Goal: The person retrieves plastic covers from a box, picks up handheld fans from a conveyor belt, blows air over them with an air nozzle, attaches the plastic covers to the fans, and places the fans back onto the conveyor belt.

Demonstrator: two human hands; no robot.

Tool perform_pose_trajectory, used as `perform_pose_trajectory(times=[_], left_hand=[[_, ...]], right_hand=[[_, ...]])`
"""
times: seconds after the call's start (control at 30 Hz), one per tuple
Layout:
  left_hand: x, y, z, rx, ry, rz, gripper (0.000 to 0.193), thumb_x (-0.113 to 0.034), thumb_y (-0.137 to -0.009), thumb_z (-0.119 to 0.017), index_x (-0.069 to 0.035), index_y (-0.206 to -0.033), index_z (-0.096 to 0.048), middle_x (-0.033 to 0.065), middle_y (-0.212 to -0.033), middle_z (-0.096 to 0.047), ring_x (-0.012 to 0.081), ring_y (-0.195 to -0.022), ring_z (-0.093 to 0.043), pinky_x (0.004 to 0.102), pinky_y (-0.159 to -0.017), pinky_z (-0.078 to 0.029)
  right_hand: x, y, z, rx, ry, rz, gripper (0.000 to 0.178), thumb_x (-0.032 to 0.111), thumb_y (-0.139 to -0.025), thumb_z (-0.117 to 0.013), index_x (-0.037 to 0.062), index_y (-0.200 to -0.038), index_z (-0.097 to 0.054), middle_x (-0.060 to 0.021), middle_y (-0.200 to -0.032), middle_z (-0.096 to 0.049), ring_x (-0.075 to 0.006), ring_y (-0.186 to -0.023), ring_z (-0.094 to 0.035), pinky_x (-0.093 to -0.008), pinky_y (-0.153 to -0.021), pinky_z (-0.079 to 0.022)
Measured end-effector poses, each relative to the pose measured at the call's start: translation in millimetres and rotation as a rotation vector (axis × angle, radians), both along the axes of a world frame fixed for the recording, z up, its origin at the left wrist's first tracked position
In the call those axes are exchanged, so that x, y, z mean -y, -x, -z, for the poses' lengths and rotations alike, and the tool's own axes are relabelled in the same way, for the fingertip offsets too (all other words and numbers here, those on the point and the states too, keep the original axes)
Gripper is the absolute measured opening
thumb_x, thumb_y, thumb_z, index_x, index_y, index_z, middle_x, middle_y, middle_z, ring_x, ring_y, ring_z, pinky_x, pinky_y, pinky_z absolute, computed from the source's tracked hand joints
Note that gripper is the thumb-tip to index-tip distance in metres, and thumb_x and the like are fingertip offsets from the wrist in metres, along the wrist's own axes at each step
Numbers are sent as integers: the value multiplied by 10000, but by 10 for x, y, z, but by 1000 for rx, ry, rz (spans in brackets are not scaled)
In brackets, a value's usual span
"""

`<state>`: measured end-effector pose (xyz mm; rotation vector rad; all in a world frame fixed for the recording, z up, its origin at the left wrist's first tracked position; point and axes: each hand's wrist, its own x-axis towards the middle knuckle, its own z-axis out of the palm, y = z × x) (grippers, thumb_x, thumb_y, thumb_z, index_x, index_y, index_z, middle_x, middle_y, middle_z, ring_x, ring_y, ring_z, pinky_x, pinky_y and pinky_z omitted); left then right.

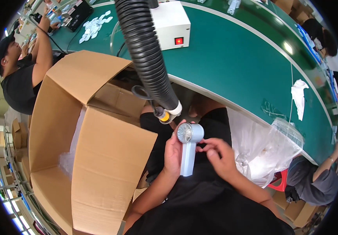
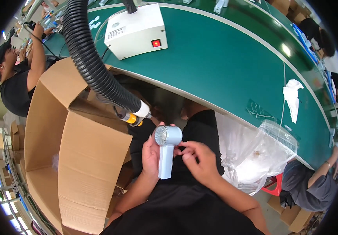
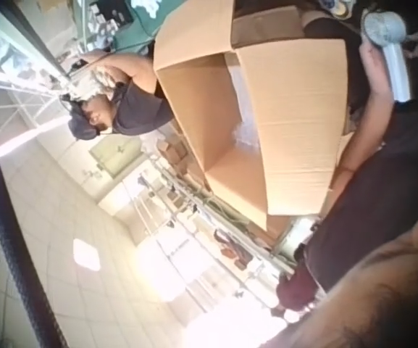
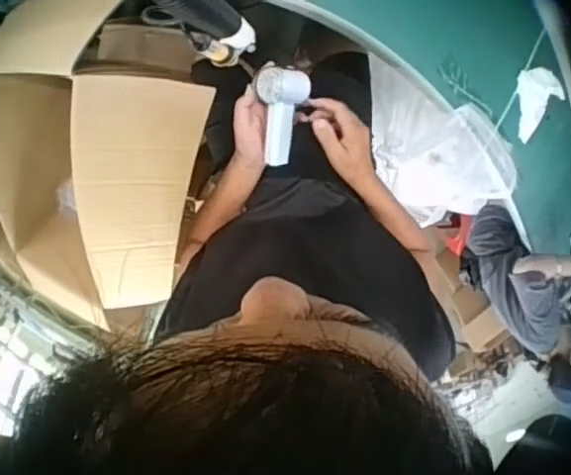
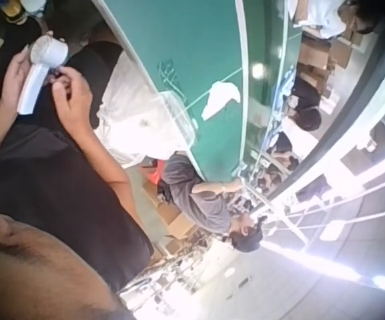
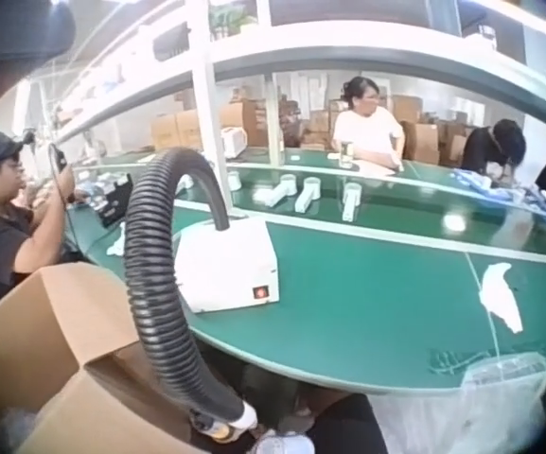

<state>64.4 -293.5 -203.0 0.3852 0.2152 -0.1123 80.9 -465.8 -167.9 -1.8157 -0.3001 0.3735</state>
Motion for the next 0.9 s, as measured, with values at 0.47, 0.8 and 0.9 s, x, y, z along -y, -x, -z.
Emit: perform_pose_trajectory(times=[0.47,0.8,0.9], left_hand=[[-100,96,168,171,-1060,-210,609,-447,-1019,-271,15,-1250,-594,128,-1396,-385,251,-1273,-399,385,-1084,-299],[-195,60,66,190,-761,-104,455,-286,-1010,-326,54,-1096,-616,148,-1257,-510,244,-1158,-502,361,-1017,-375],[-246,51,89,228,-888,-70,432,-266,-1003,-344,59,-1090,-614,156,-1229,-520,234,-1139,-506,360,-1013,-383]], right_hand=[[144,13,271,-1009,-734,-255,623,209,-811,-609,30,-1368,-395,-147,-1086,-631,-222,-896,-638,-334,-809,-508],[316,-132,286,-1133,-640,-428,603,473,-928,-476,21,-1326,-444,-170,-1037,-648,-184,-806,-643,-283,-687,-531],[343,-177,329,-1167,-511,-465,604,541,-971,-410,48,-1317,-451,-127,-1004,-661,-159,-798,-642,-276,-665,-529]])
